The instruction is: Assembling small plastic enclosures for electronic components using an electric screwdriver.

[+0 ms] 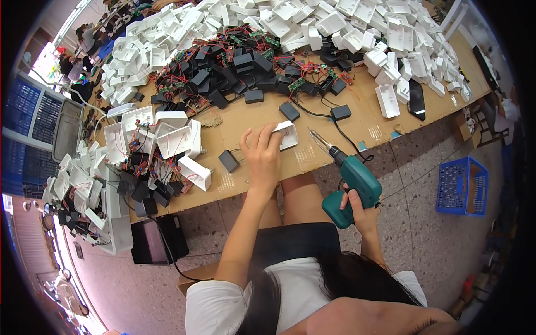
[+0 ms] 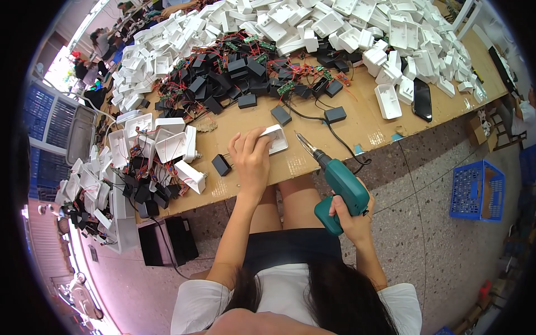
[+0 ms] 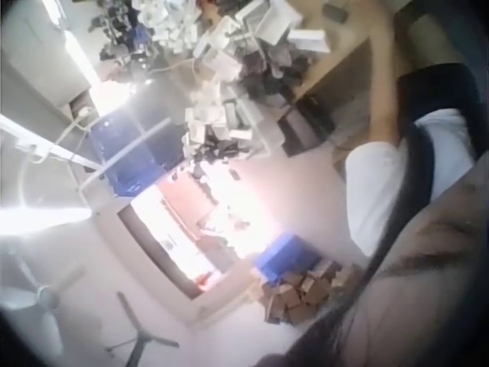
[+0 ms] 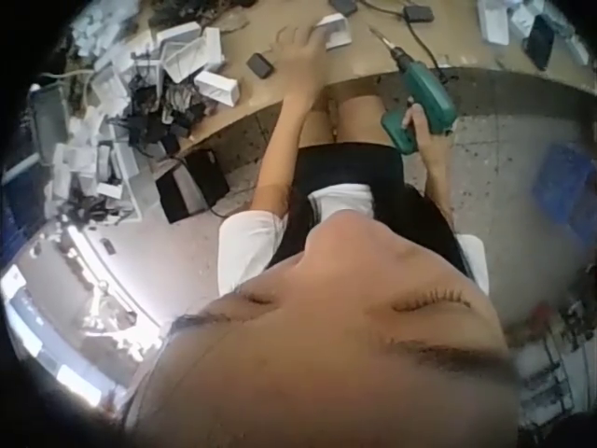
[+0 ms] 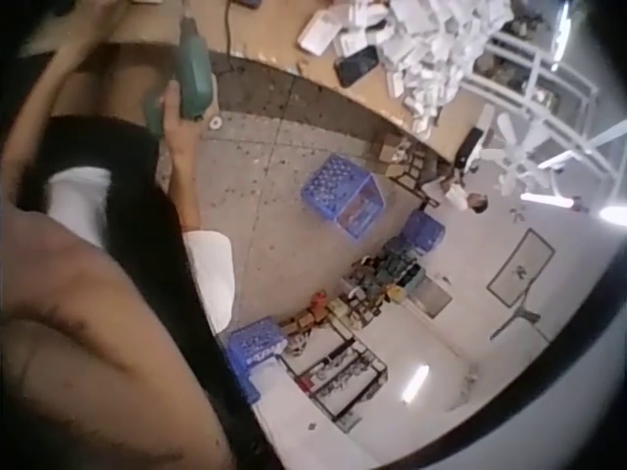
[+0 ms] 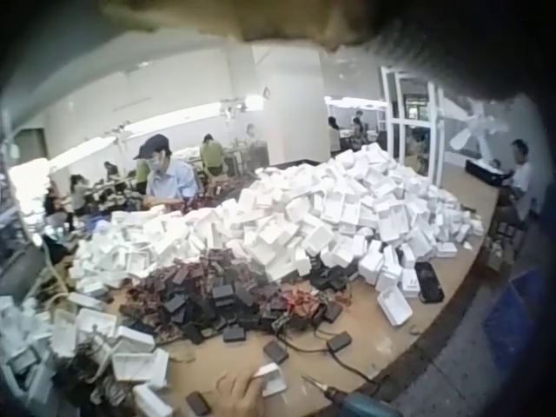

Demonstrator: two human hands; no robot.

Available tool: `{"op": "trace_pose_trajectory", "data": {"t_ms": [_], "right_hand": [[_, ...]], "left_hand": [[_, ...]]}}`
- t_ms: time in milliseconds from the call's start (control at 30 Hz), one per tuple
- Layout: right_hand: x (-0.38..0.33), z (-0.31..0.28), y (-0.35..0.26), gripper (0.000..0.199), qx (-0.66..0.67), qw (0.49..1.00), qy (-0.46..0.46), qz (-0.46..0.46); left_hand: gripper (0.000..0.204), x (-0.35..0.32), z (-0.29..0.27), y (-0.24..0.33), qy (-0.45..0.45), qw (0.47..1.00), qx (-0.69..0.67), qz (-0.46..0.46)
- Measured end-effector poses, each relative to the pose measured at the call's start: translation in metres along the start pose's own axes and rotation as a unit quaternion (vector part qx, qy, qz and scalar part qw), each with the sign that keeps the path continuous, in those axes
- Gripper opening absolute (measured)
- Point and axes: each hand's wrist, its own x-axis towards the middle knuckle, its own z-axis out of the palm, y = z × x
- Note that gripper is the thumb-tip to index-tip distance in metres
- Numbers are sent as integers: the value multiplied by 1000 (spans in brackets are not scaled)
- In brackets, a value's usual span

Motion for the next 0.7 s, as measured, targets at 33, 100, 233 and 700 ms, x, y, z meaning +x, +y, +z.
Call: {"op": "trace_pose_trajectory", "data": {"t_ms": [33, 100, 233, 700], "right_hand": [[-1, -2, 0, 26, 0, 1000, -1, 0], [-2, -4, -3, 26, -1, 1000, 0, 0], [-5, -6, -6, 26, 17, 1000, 17, 4], [-1, 1, -23, 20, 20, 1000, 24, 3]], "left_hand": [[16, 1, -1, -1, -2, 1000, -2, 8], [15, 3, -7, -3, -4, 1000, -3, 16], [22, 0, -32, 14, 28, 991, -103, -74], [15, 8, -54, 25, -71, 973, -27, -217]]}}
